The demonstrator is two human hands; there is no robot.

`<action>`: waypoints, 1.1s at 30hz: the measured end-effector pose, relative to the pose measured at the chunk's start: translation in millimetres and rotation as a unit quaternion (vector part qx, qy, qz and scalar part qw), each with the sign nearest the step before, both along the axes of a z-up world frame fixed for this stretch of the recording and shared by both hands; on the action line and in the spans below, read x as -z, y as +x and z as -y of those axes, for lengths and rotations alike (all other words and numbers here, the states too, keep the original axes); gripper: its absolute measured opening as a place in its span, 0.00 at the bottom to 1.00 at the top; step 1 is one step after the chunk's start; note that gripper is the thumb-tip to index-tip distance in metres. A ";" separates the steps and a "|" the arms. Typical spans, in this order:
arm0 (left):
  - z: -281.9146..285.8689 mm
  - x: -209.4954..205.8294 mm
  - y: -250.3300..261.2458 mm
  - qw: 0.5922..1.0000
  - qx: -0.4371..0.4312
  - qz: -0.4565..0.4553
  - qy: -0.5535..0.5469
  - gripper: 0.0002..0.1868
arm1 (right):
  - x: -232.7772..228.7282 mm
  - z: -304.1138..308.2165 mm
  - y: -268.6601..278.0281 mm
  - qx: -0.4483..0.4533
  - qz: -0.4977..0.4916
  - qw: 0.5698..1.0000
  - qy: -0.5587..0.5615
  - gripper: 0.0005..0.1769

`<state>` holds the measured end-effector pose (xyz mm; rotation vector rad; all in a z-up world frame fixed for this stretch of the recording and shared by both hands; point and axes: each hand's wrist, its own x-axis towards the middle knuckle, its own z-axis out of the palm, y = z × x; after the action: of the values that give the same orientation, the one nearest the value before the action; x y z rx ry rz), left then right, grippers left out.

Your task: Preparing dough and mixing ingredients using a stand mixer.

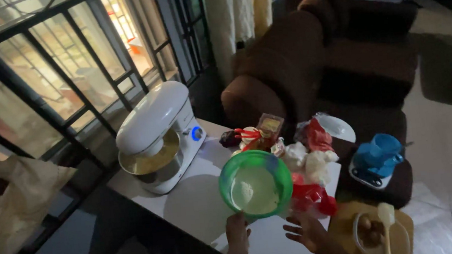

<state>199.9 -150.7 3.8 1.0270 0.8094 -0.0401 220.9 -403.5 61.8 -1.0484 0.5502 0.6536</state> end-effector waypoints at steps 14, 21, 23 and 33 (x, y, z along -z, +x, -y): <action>-54.9 -70.5 22.6 0.992 0.007 -0.119 -0.042 0.44 | 25.7 -50.4 20.9 0.038 0.025 0.998 -0.035 0.24; -104.5 -36.5 38.0 0.993 -0.036 -0.109 0.003 0.45 | 25.9 -83.8 7.1 -0.005 0.034 0.999 -0.036 0.24; -121.4 -18.1 45.5 0.990 -0.038 -0.130 0.028 0.45 | 11.7 -89.4 12.3 0.002 0.031 0.999 -0.043 0.28; -193.7 25.6 39.7 0.964 0.065 -0.234 0.108 0.43 | 46.6 -92.7 64.2 0.118 0.055 0.985 -0.115 0.38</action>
<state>239.6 43.0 -21.8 1.2991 1.1918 -0.3229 285.0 -310.7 15.2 -1.2056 0.6522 0.3257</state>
